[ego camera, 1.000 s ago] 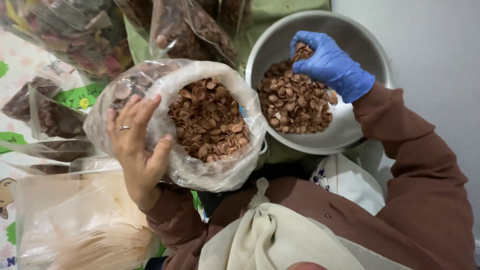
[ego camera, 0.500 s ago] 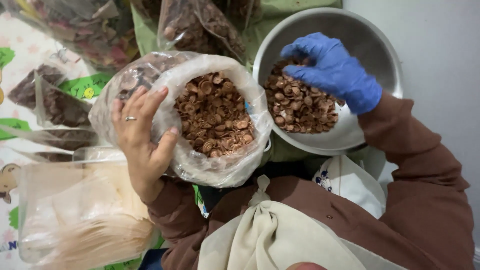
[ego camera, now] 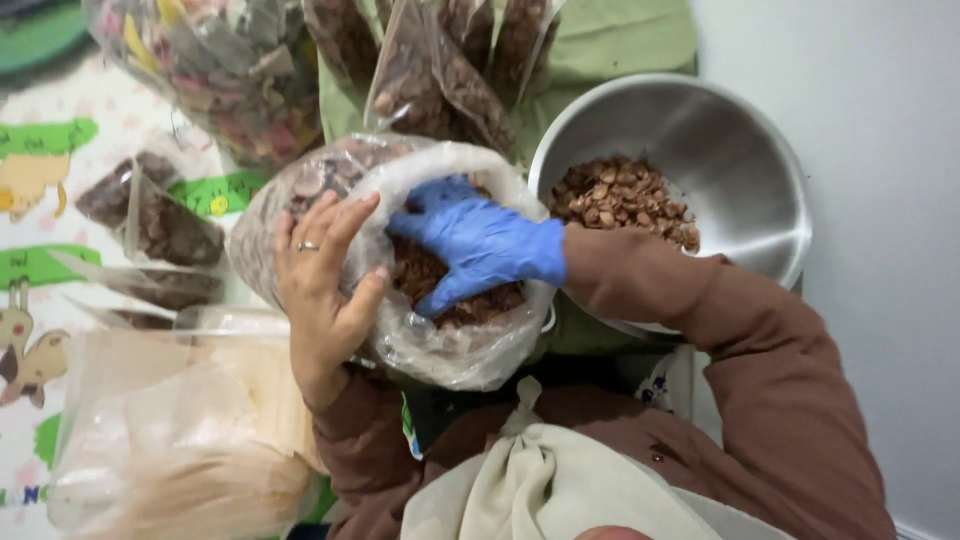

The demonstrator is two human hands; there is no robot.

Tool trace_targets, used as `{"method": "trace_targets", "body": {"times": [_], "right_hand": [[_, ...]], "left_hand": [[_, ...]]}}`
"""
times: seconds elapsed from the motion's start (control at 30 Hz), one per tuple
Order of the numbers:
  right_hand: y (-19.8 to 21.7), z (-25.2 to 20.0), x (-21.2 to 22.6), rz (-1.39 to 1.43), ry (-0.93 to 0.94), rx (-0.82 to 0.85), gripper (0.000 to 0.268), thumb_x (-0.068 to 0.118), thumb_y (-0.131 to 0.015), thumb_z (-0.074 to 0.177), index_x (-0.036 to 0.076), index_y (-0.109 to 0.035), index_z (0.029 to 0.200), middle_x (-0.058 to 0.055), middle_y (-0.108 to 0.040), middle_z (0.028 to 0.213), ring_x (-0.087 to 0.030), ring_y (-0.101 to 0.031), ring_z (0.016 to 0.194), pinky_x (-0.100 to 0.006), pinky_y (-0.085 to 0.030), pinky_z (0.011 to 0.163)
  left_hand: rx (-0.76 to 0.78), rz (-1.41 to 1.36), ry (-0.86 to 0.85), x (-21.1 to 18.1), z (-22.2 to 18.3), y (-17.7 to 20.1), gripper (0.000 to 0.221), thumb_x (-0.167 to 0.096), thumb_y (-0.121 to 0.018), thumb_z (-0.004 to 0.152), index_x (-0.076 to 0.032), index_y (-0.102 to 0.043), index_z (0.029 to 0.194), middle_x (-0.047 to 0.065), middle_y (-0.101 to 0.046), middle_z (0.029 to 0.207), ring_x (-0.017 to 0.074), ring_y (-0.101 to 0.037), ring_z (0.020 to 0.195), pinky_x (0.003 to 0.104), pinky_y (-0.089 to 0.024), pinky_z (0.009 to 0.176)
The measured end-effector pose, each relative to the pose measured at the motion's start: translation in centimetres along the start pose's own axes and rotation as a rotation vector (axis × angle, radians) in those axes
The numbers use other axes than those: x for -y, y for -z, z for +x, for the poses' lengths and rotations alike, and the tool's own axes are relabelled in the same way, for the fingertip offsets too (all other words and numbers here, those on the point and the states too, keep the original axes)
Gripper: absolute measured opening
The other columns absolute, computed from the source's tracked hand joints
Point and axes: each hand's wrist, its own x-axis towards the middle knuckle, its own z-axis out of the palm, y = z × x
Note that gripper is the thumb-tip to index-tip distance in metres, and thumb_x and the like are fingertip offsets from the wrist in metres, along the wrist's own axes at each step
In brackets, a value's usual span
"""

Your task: Transferring chocolate-covered snacks from a large plastic bag into a metal bowl by hand.

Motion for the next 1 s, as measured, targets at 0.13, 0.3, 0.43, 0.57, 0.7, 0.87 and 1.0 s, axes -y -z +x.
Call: {"method": "trace_targets", "body": {"times": [0.13, 0.3, 0.43, 0.57, 0.7, 0.87, 1.0], "right_hand": [[-1.0, 0.6, -0.3, -0.003, 0.011, 0.019, 0.101, 0.068, -0.081, 0.073, 0.012, -0.046, 0.149, -0.029, -0.052, 0.136, -0.049, -0.049, 0.130, -0.065, -0.040, 0.106], [0.2, 0.8, 1.0, 0.057, -0.084, 0.077, 0.104, 0.071, -0.083, 0.064, 0.016, -0.050, 0.146, -0.031, -0.053, 0.133, -0.053, -0.054, 0.123, -0.066, -0.047, 0.097], [-1.7, 1.3, 0.3, -0.013, -0.111, 0.090, 0.105, 0.077, -0.082, 0.060, 0.023, -0.051, 0.145, -0.023, -0.055, 0.132, -0.047, -0.055, 0.122, -0.063, -0.050, 0.094], [-2.9, 0.8, -0.2, 0.016, -0.146, 0.101, 0.094, 0.063, -0.086, 0.061, 0.021, -0.058, 0.139, -0.022, -0.053, 0.133, -0.049, -0.057, 0.117, -0.061, -0.055, 0.088], [-1.9, 0.7, 0.8, 0.140, -0.218, 0.153, 0.089, 0.058, -0.085, 0.064, 0.019, -0.059, 0.139, -0.025, -0.050, 0.138, -0.054, -0.056, 0.118, -0.060, -0.056, 0.091], [-2.1, 0.1, 0.6, 0.119, -0.230, 0.130, 0.078, 0.048, -0.086, 0.062, 0.025, -0.063, 0.133, -0.018, -0.054, 0.135, -0.048, -0.059, 0.117, -0.053, -0.059, 0.088], [-2.4, 0.1, 0.5, 0.090, -0.261, 0.104, 0.075, 0.044, -0.086, 0.057, 0.029, -0.067, 0.127, -0.013, -0.055, 0.130, -0.043, -0.062, 0.113, -0.050, -0.060, 0.086]], "left_hand": [[0.007, 0.000, -0.002, 0.3, 0.1, 0.0, 0.060, -0.037, -0.061, 0.090, -0.019, -0.057, 0.147, 0.010, -0.062, 0.136, 0.0322, -0.047, 0.142, 0.049, -0.007, 0.122], [-0.006, 0.028, 0.000, 0.2, 0.0, -0.2, 0.060, -0.032, -0.062, 0.087, -0.019, -0.059, 0.145, 0.010, -0.062, 0.135, 0.0332, -0.048, 0.140, 0.050, -0.008, 0.121], [-0.010, -0.013, 0.017, 0.4, -0.1, -0.3, 0.060, -0.033, -0.062, 0.086, -0.020, -0.059, 0.145, 0.009, -0.062, 0.136, 0.0336, -0.048, 0.140, 0.051, -0.006, 0.121], [-0.005, 0.002, 0.001, 0.5, -0.1, -0.2, 0.060, -0.033, -0.063, 0.086, -0.019, -0.060, 0.145, 0.010, -0.062, 0.136, 0.0335, -0.048, 0.140, 0.050, -0.006, 0.121], [-0.008, -0.010, -0.002, 0.5, -0.2, -0.3, 0.059, -0.034, -0.061, 0.088, -0.020, -0.059, 0.145, 0.010, -0.062, 0.135, 0.0344, -0.048, 0.141, 0.052, -0.007, 0.121], [-0.013, 0.001, -0.002, 0.5, -0.1, -0.3, 0.059, -0.032, -0.062, 0.087, -0.019, -0.060, 0.144, 0.011, -0.063, 0.136, 0.0353, -0.048, 0.140, 0.052, -0.007, 0.121], [-0.021, 0.017, -0.003, 0.4, -0.1, -0.4, 0.059, -0.030, -0.063, 0.086, -0.018, -0.060, 0.144, 0.012, -0.063, 0.135, 0.0358, -0.049, 0.139, 0.053, -0.008, 0.121]]}}
